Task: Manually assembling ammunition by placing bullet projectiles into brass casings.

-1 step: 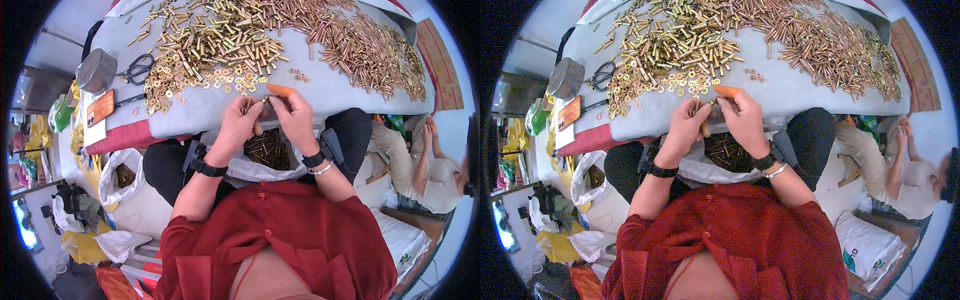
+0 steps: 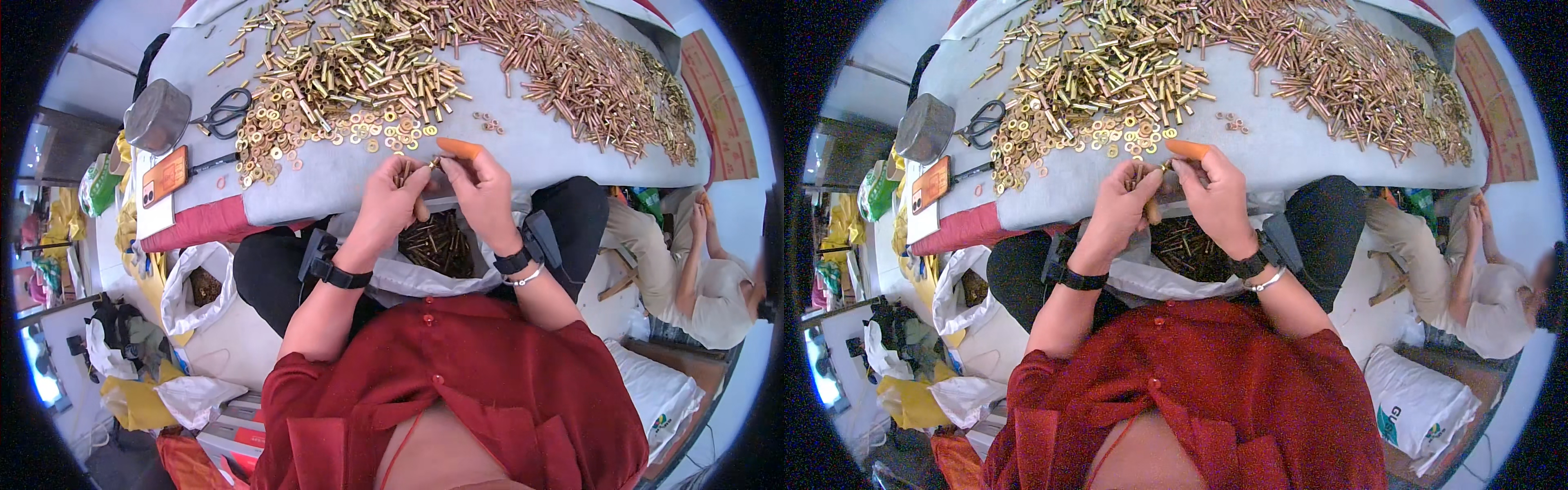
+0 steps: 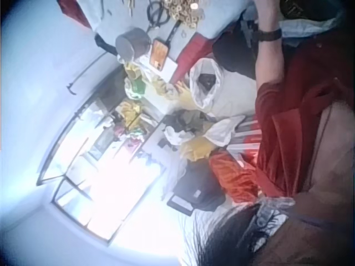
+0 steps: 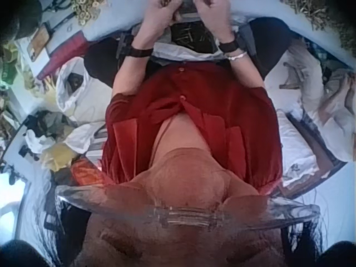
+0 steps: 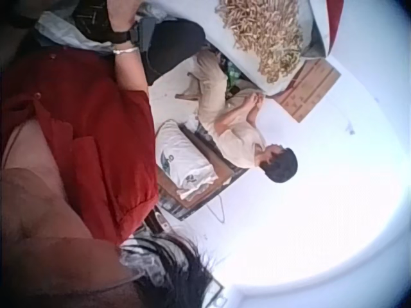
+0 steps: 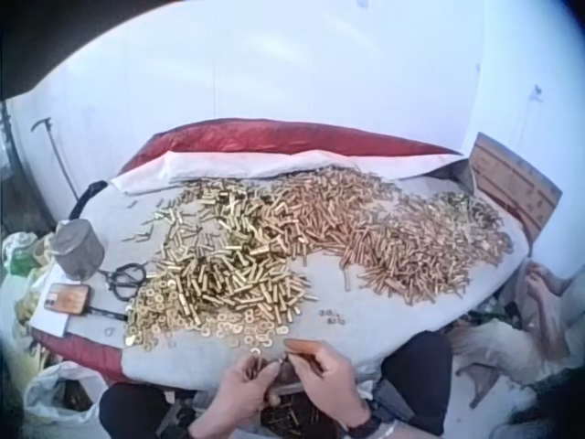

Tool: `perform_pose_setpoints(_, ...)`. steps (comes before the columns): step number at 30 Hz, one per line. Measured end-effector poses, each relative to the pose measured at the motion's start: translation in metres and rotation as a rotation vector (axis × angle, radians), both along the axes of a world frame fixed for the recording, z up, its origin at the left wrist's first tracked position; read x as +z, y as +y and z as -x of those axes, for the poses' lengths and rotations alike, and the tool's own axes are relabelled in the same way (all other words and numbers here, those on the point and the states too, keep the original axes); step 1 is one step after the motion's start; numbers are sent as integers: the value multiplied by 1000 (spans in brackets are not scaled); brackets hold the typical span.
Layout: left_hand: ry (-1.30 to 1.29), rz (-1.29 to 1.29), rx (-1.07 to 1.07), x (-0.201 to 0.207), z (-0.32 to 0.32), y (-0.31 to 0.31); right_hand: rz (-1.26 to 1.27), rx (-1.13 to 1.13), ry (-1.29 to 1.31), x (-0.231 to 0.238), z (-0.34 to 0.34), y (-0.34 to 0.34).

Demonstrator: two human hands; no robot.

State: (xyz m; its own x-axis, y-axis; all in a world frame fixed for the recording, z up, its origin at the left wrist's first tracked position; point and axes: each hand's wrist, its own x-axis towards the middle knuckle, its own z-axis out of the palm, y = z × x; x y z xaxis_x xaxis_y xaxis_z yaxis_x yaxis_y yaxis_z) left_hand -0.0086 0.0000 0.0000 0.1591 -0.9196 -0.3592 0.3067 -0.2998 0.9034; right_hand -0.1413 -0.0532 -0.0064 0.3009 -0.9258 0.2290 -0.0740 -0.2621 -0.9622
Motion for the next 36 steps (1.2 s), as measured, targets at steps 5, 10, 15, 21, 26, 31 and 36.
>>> perform_pose_setpoints(5,-16,-5,-30,3,1,-1,-133,11,-46,-3,8,-5)
perform_pose_setpoints(10,-30,-18,-71,-1,2,-3,-236,81,-101,2,11,-5)
perform_pose_setpoints(15,-34,-31,-105,-3,3,-4,-287,147,-63,13,15,-6)
perform_pose_setpoints(21,-192,102,-60,-9,12,-3,-274,226,96,16,24,-22)
perform_pose_setpoints(26,-236,122,-25,-4,14,-5,-83,219,183,22,24,-24)
perform_pose_setpoints(31,-41,54,-81,1,6,-8,57,237,219,25,28,-23)
perform_pose_setpoints(36,-243,175,-51,-10,9,-6,-77,195,151,24,21,-24)
